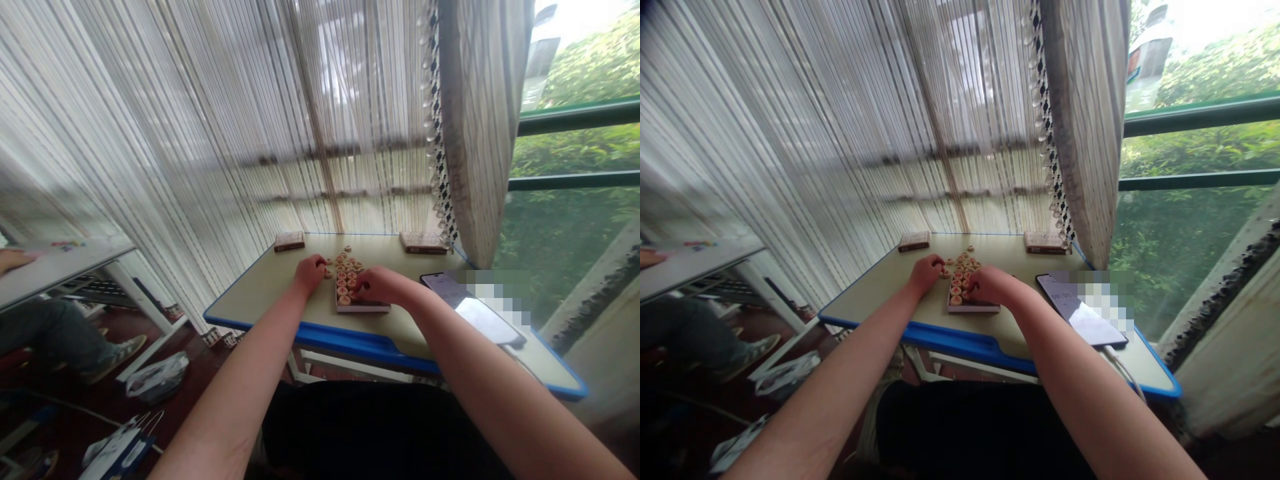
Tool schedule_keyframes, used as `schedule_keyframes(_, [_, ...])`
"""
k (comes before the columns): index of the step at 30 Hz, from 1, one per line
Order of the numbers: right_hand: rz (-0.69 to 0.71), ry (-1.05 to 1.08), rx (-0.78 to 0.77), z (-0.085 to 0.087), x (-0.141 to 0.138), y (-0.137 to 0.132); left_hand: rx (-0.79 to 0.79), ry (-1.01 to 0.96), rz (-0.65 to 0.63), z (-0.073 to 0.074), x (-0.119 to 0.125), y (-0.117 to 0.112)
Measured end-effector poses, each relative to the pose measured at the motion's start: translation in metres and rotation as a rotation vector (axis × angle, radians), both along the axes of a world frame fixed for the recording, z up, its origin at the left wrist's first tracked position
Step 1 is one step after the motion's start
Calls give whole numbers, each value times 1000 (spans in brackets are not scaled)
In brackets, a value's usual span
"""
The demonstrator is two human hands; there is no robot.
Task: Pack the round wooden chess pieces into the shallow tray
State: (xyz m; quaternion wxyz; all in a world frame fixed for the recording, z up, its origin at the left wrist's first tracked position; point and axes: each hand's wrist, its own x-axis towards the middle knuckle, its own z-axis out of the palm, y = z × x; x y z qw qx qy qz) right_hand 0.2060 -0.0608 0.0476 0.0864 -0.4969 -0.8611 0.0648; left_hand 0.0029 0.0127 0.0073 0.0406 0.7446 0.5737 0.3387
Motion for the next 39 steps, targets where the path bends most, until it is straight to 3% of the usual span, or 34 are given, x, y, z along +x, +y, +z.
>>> schedule_keyframes(6, [55, 26, -1, 2, 2, -1, 18, 1, 7, 1, 0, -1])
schedule_keyframes(16, [-7, 24, 2, 7, 7, -1, -16, 35, 49, 4, 0, -3])
schedule_keyframes(21, [-203, 227, 94, 10, 22, 10, 54, 8, 2, 0, -1, 1])
schedule_keyframes(24, [-362, 305, 115, 7, 34, 21, -36, 28, -75, -3, 0, 3])
schedule_keyframes(29, [-529, 48, -22, 2, 52, 34, -153, 79, -174, -3, 1, -1])
schedule_keyframes(35, [-483, 57, -43, 11, 52, 27, -102, 80, -154, -1, 1, -2])
schedule_keyframes(39, [-446, -39, -148, 1, 50, 32, -35, 113, -161, -3, 0, 2])
